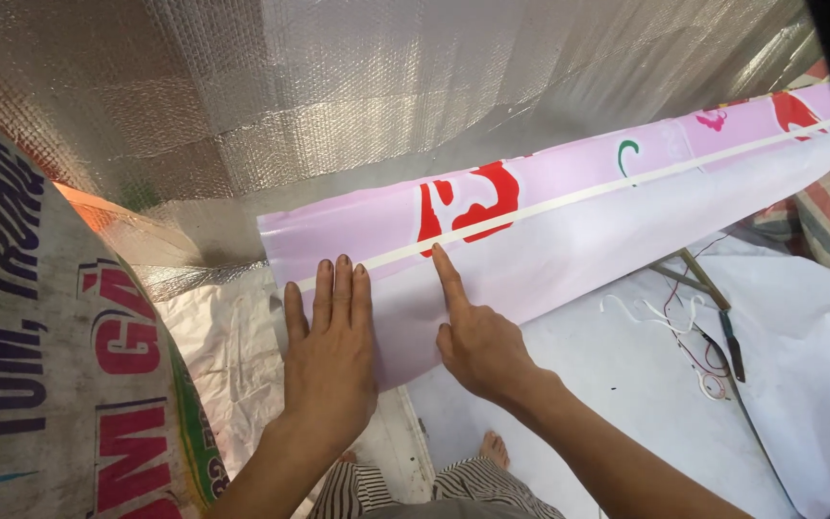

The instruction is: Applying white adhesive tape to a printed banner surface by pressing and smoothing it with fingers

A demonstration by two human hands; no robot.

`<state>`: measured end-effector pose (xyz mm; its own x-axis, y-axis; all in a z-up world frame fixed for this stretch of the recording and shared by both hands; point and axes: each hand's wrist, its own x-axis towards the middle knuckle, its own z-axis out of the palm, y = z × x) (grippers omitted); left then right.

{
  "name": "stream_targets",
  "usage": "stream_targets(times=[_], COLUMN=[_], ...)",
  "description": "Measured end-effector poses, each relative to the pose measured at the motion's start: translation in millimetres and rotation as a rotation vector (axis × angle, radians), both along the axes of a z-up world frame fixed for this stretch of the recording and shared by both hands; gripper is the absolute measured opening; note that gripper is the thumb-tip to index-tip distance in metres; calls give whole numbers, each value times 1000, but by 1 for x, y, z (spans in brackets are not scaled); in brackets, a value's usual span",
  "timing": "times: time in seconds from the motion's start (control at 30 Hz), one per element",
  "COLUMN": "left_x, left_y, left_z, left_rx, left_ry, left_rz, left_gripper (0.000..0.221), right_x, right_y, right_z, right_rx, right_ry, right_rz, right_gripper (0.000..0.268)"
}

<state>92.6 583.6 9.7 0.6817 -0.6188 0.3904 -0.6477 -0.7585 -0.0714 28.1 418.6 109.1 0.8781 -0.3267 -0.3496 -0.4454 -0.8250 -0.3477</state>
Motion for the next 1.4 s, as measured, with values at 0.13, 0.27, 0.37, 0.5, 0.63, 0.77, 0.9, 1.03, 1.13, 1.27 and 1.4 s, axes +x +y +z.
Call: stream_targets(times=[0.13, 0.27, 0.37, 0.5, 0.63, 0.77, 0.9, 1.03, 1.13, 1.27, 1.4], left_x=[-2, -3, 0, 4, 2, 1, 3, 2, 2, 1, 0], left_y=[3, 5, 12, 37, 66, 77, 65, 66, 66, 65, 65], left_z=[6, 16, 18, 18, 30, 40, 35, 23, 15, 14, 11], left_rx=[9, -7, -26, 2, 20, 21, -44, -22, -42, -16, -10], left_ry=[8, 29, 45, -4, 28, 148, 148, 91, 134, 97, 62], left_rz=[-11, -9, -6, -1, 72, 197, 79, 17, 34, 46, 73], left_gripper=[134, 127, 114, 125, 133, 120, 123, 126, 131, 131, 120], right_x=[2, 8, 13, 16, 15, 14, 14, 14, 14, 23, 27], right_y=[11, 32, 41, 40, 42, 43, 44, 45, 46, 63, 78], right_z=[19, 29, 31, 29, 33, 34, 30, 33, 35, 42, 18], right_rx=[81, 42, 98, 46, 74, 107, 92, 93, 102, 69, 8], right_ry=[25, 61, 86, 165, 199, 203, 166, 172, 151, 192, 109], right_rz=[-48, 13, 48, 116, 101, 105, 103, 94, 83, 63, 242], right_gripper=[93, 95, 93, 96, 96, 95, 95, 95, 93, 87, 90])
